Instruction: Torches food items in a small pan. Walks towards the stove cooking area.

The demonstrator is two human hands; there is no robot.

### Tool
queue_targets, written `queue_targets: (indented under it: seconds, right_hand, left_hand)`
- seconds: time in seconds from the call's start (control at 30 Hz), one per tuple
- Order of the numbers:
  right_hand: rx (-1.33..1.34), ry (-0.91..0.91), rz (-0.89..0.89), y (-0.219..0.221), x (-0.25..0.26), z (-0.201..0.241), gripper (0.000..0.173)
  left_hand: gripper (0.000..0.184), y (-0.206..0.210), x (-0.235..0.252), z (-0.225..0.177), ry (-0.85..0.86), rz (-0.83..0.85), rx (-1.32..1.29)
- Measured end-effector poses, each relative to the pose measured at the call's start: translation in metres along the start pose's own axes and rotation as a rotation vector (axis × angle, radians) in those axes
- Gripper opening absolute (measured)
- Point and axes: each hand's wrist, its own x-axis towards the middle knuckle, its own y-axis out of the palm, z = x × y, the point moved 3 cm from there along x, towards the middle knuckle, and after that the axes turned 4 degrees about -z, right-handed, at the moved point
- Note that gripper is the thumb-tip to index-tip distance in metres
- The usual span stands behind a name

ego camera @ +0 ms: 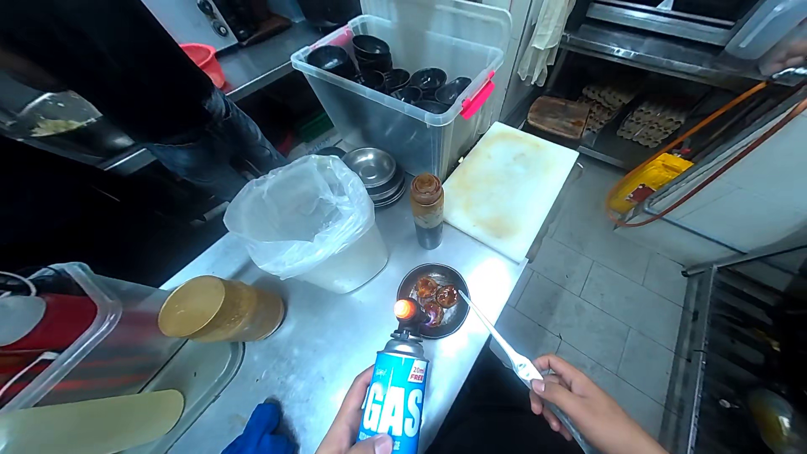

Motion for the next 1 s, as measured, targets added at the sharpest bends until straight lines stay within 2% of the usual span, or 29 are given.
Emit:
queue_targets:
  seconds: [1.0]
  right_hand:
    - [-0.024, 0.009, 0.025, 0.0037, 0.004, 0.0016, 0.026]
  left_hand:
    - [0.066, -0.0039, -0.0031, -0.0067, 0.031, -0.014, 0.011]
